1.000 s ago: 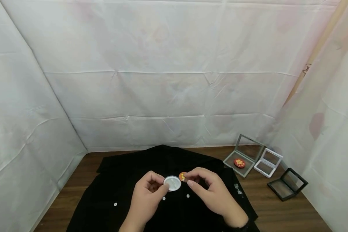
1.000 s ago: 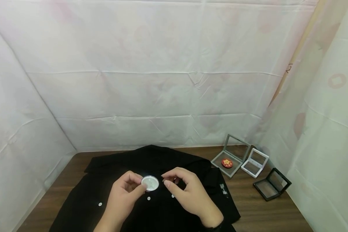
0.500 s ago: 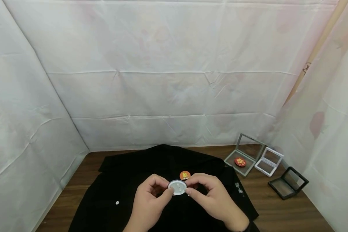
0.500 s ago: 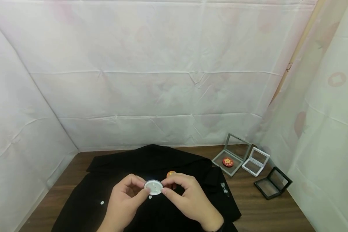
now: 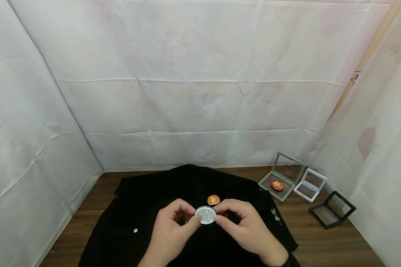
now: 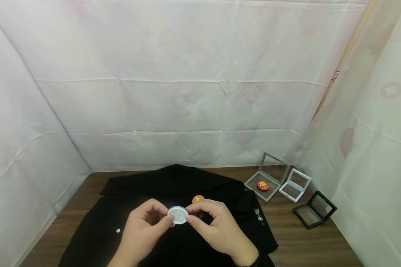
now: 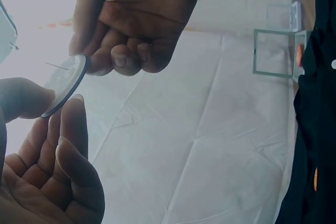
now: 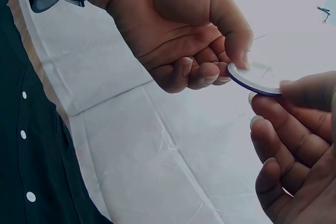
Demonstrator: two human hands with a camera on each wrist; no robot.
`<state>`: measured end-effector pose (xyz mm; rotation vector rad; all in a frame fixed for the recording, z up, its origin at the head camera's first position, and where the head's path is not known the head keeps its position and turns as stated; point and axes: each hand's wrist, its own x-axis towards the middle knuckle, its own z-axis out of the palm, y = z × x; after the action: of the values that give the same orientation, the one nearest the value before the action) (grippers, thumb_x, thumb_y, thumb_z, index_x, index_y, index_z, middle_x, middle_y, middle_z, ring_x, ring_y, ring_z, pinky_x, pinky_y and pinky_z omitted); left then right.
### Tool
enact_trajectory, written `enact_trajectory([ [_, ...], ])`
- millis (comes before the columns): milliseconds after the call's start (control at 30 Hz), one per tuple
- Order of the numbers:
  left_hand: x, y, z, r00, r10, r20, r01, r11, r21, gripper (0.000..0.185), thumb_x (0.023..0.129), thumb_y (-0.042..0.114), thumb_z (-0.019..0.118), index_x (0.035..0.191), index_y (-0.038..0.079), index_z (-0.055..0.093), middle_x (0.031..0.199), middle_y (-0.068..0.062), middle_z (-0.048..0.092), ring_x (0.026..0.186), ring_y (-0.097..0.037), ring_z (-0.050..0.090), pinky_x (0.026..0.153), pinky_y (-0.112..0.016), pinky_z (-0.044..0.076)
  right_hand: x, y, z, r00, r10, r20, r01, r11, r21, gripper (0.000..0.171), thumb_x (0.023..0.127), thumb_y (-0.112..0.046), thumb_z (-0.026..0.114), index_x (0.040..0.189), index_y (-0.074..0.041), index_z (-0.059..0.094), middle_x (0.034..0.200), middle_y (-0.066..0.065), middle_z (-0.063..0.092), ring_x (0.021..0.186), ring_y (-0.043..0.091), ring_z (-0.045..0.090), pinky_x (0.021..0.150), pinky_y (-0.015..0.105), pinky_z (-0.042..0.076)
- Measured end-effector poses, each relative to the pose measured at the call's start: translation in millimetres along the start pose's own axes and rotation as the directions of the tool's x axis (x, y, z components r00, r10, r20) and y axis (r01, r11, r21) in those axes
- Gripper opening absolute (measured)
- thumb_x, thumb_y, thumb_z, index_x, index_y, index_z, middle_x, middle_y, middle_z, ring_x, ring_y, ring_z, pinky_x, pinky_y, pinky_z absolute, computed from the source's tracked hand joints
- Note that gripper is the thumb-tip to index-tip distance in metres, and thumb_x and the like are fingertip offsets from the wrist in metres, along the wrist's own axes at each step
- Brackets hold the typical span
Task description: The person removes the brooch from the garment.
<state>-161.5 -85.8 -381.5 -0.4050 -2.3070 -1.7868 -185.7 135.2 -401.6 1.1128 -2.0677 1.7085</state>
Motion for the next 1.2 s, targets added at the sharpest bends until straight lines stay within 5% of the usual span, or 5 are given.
enact_trajectory([
  [367, -3.0, 4.5, 6.4, 0.999, -0.02, 0.038, 0.021, 1.0, -0.009, 0.02, 0.088, 0.005, 0.08, 0.085, 0.018, 0.065, 0.084, 0.002, 0.067, 0.07, -0.018, 0.065, 0.065, -0.032, 0.057, 0, -6, 6, 0.999, 0.044, 0.004, -0.044, 0.998, -0.048, 0.023, 0.092, -0.009, 0.079, 0.109, -0.021, 0.073, 0.103, -0.005, 0.073, 0.086, 0.013, 0.066, 0.076, 0.033, 0.058],
  [867, -5.3, 8.1, 9.7, 0.999, -0.001, 0.035, 0.001, 1.0, 0.012, 0.023, 0.087, 0.005, 0.08, 0.084, 0.021, 0.065, 0.082, 0.004, 0.068, 0.069, -0.016, 0.065, 0.064, -0.031, 0.057, 1, -11, 7, 0.997, 0.07, -0.021, -0.07, 0.997, -0.028, 0.018, 0.092, -0.007, 0.078, 0.1, -0.023, 0.074, 0.096, -0.007, 0.073, 0.083, 0.015, 0.067, 0.076, 0.033, 0.058],
  [1200, -6.6, 5.4, 10.2, 0.997, 0.074, 0.036, -0.074, 0.997, -0.003, 0.024, 0.087, 0.005, 0.081, 0.083, 0.022, 0.065, 0.081, 0.006, 0.067, 0.067, -0.015, 0.063, 0.061, -0.029, 0.056, 0, -11, 9, 0.995, 0.083, -0.049, -0.082, 0.996, 0.029, 0.019, 0.094, -0.002, 0.074, 0.097, -0.02, 0.071, 0.091, -0.004, 0.07, 0.081, 0.017, 0.065, 0.073, 0.033, 0.057],
])
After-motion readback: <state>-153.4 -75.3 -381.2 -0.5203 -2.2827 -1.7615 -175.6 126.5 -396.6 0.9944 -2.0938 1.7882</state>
